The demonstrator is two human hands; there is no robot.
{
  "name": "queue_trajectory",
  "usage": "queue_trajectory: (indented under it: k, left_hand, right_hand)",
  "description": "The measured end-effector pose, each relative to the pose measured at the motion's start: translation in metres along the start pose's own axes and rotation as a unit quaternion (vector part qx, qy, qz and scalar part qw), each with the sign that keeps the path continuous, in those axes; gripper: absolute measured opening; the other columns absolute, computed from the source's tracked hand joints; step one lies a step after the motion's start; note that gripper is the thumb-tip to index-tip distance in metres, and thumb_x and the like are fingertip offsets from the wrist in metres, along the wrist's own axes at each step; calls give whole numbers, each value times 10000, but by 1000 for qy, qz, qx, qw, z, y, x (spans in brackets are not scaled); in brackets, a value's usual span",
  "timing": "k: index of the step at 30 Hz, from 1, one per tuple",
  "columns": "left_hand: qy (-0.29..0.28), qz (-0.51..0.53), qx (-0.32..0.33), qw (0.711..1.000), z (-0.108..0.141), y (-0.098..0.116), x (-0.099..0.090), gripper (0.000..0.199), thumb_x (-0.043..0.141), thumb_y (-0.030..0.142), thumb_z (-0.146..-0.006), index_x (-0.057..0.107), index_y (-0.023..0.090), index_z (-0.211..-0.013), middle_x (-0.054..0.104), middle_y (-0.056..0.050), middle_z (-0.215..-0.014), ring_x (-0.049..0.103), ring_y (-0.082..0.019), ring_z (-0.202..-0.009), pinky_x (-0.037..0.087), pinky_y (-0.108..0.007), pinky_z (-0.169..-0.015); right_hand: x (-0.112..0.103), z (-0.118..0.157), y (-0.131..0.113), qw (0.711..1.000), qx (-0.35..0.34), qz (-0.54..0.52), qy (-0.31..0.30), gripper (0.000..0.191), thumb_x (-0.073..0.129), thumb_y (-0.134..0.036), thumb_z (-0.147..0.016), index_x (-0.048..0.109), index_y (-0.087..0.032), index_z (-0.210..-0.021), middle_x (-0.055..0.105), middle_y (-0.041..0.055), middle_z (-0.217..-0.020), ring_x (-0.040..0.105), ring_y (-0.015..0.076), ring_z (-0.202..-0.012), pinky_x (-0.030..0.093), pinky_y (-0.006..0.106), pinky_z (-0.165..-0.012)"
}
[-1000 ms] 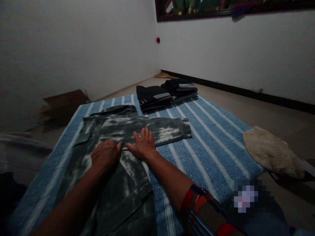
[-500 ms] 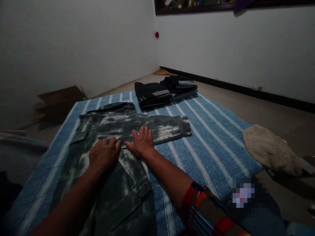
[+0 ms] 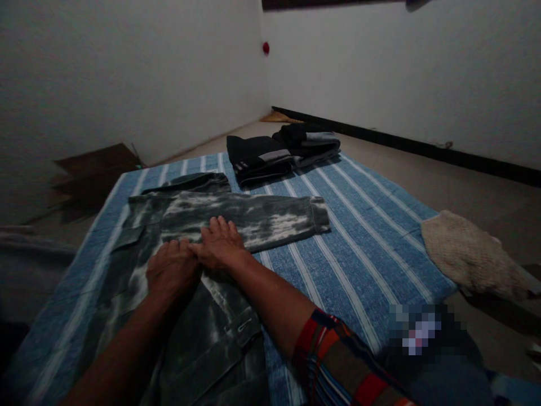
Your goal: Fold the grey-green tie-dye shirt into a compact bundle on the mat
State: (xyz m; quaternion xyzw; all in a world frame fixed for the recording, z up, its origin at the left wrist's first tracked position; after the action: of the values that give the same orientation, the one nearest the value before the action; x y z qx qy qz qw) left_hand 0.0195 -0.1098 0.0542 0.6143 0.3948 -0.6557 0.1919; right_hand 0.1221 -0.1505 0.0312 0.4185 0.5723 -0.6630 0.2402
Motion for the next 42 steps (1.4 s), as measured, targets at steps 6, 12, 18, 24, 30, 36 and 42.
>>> queue_trajectory:
  k: [6,12,18,24,30,36,42]
  left_hand:
    - [21,-13,-5,1000,-1,0,6,288,323,199,-913,558,67,-1015,602,-165,-1002,538,-300,-995,395,-370,-793]
    - [35,-22,0,999,-2,0,8,323,394,332,-912,564,67,-985,599,-167,-968,546,-304,-975,401,-370,-769]
    - [46,-27,-6,999,-2,1,9,443,321,439,-951,573,76,-983,607,-164,-969,541,-300,-981,401,-362,-767]
    - [41,-23,-9,999,-2,2,8,438,333,433,-945,578,73,-992,609,-173,-986,538,-305,-997,405,-366,-783]
    - [44,-17,-2,999,-3,1,10,463,315,427,-946,588,56,-990,605,-177,-975,539,-313,-977,403,-372,-766]
    - [45,-5,-3,999,-2,0,12,459,304,413,-939,595,63,-998,601,-192,-988,530,-317,-987,387,-377,-775]
    - [47,4,-14,999,-1,-1,14,450,326,408,-939,589,51,-1016,597,-203,-1008,531,-315,-994,379,-380,-791]
  right_hand:
    - [-2,1,0,999,40,-29,18,743,293,-625,-925,370,-85,-1430,166,186,-1561,40,284,-1450,28,478,-1158]
    - [-3,1,8,997,58,-20,49,722,307,-606,-928,352,-94,-1436,166,181,-1564,38,287,-1450,73,503,-1149]
    - [-3,1,19,994,86,-17,60,713,351,-605,-914,327,-148,-1461,112,128,-1585,15,318,-1446,94,475,-1151]
    - [-5,6,28,992,108,-9,71,738,358,-621,-904,276,-172,-1484,88,137,-1587,40,295,-1449,65,449,-1154]
    - [-11,10,31,990,126,0,60,736,357,-628,-903,266,-198,-1493,116,131,-1584,40,300,-1449,54,473,-1148]
    - [-13,12,27,990,133,-3,48,745,343,-620,-908,245,-183,-1504,80,146,-1585,7,297,-1450,25,475,-1146]
    - [-12,15,23,985,166,4,42,780,347,-628,-901,207,-170,-1515,74,166,-1581,-22,314,-1446,1,479,-1137]
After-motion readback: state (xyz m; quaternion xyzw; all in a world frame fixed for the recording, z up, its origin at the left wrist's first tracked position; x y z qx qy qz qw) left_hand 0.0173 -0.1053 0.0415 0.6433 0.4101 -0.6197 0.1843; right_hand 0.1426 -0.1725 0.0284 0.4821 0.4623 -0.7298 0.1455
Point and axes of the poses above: each hand's wrist, its own z-axis away from the middle knuckle, its own x-axis out of the palm, y = z × x, the point moved 1 cm from there along -z, towards the middle knuckle
